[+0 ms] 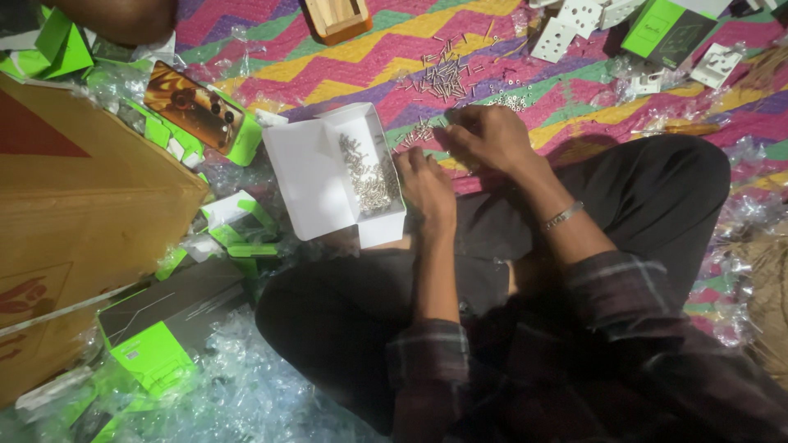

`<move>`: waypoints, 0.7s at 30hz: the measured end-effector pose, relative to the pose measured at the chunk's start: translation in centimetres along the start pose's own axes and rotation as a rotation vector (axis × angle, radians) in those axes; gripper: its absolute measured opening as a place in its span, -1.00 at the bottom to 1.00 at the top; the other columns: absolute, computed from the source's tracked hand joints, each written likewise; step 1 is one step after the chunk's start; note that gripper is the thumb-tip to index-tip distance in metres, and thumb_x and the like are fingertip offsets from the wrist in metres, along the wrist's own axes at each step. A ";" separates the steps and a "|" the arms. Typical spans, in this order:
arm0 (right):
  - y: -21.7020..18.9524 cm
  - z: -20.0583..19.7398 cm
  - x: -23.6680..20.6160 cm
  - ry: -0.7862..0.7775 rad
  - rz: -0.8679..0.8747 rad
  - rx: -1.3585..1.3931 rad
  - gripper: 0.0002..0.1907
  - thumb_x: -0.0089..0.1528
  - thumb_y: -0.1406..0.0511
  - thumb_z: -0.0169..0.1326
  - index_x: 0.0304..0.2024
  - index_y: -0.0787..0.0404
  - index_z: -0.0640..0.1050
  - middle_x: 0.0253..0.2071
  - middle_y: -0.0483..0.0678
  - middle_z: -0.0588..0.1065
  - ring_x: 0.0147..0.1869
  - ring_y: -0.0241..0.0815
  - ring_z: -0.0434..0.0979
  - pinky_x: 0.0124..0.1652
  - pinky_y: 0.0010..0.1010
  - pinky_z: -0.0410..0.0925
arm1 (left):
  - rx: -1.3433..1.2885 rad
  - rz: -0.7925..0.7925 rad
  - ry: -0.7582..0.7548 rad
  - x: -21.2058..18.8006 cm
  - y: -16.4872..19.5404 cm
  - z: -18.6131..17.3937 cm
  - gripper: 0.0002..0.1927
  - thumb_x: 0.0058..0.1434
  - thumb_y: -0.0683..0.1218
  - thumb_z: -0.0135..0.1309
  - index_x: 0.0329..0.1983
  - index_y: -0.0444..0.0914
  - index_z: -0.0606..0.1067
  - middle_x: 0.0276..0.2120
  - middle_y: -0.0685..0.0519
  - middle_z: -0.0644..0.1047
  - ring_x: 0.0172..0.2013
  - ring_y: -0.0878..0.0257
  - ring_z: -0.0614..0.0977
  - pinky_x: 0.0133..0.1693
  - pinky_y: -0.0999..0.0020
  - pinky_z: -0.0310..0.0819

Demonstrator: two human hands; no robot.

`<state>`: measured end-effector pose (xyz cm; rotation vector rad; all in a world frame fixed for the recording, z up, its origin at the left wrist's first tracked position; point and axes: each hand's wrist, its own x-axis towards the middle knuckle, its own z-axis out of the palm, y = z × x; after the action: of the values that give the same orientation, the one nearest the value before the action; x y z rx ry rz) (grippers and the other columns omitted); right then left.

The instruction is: The person sits on a mat on the floor and sorts small metal screws from a pile, picking them up by hand and placing them into an open white box. They continue picking and transferring the fasteners one at a time throughout the episode.

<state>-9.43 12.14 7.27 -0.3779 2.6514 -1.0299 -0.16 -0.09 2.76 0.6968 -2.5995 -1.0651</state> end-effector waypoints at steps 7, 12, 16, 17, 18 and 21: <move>-2.8 -1.5 -0.8 -0.189 0.165 0.144 -0.65 0.29 0.05 0.14 -0.14 0.18 0.65 -0.46 0.01 0.60 -0.41 -0.17 0.61 -0.33 -0.31 0.41 | 0.109 0.035 -0.045 -0.1 -1.6 0.9 -0.58 -0.07 -0.35 0.27 -0.10 -0.29 0.53 -0.08 -0.19 0.55 -0.12 -0.17 0.65 -0.10 0.04 0.57; -4.5 -2.1 -1.2 -0.168 -0.003 0.186 -0.72 0.27 0.09 0.14 -0.23 0.15 0.61 -0.49 -0.09 0.57 -0.45 -0.28 0.56 -0.37 -0.37 0.37 | 0.039 0.145 0.121 0.2 -1.5 1.4 -0.51 0.04 -0.39 0.20 0.08 -0.33 0.46 0.02 -0.21 0.53 0.00 -0.14 0.64 0.04 0.12 0.59; -4.4 -2.1 -1.1 -0.230 0.070 0.194 -0.71 0.29 0.08 0.14 -0.25 0.16 0.61 -0.49 -0.06 0.57 -0.45 -0.23 0.55 -0.35 -0.34 0.38 | 0.053 0.065 0.009 0.1 -0.8 0.6 -0.50 0.00 -0.41 0.20 0.04 -0.31 0.46 -0.03 -0.21 0.55 -0.06 -0.17 0.65 -0.07 0.05 0.58; -4.3 -2.0 -1.1 -0.232 0.073 0.178 -0.71 0.30 0.08 0.14 -0.25 0.17 0.61 -0.49 -0.04 0.57 -0.44 -0.19 0.56 -0.34 -0.32 0.38 | 0.076 0.030 -0.034 0.2 -0.6 0.4 -0.51 -0.01 -0.40 0.21 0.03 -0.30 0.46 -0.03 -0.22 0.54 -0.07 -0.18 0.65 -0.08 0.05 0.58; -4.1 -1.8 -1.2 -0.233 0.075 0.161 -0.71 0.30 0.09 0.15 -0.25 0.17 0.61 -0.49 -0.02 0.57 -0.43 -0.16 0.57 -0.33 -0.30 0.38 | 0.097 -0.004 -0.075 0.2 -0.5 0.3 -0.51 -0.01 -0.39 0.22 0.02 -0.29 0.47 -0.04 -0.22 0.54 -0.08 -0.18 0.65 -0.10 0.04 0.58; -3.5 -1.5 -1.4 -0.204 -0.012 0.127 -0.72 0.29 0.09 0.16 -0.21 0.16 0.62 -0.41 -0.01 0.59 -0.37 -0.10 0.61 -0.29 -0.26 0.41 | 0.115 -0.040 -0.124 0.4 -0.1 0.0 -0.47 -0.04 -0.38 0.20 0.05 -0.30 0.45 0.00 -0.25 0.50 -0.11 -0.23 0.63 -0.15 0.00 0.55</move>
<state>-8.16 11.01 10.93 -0.4461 2.3929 -1.0942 -0.45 -0.30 2.70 0.7336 -2.7826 -1.0063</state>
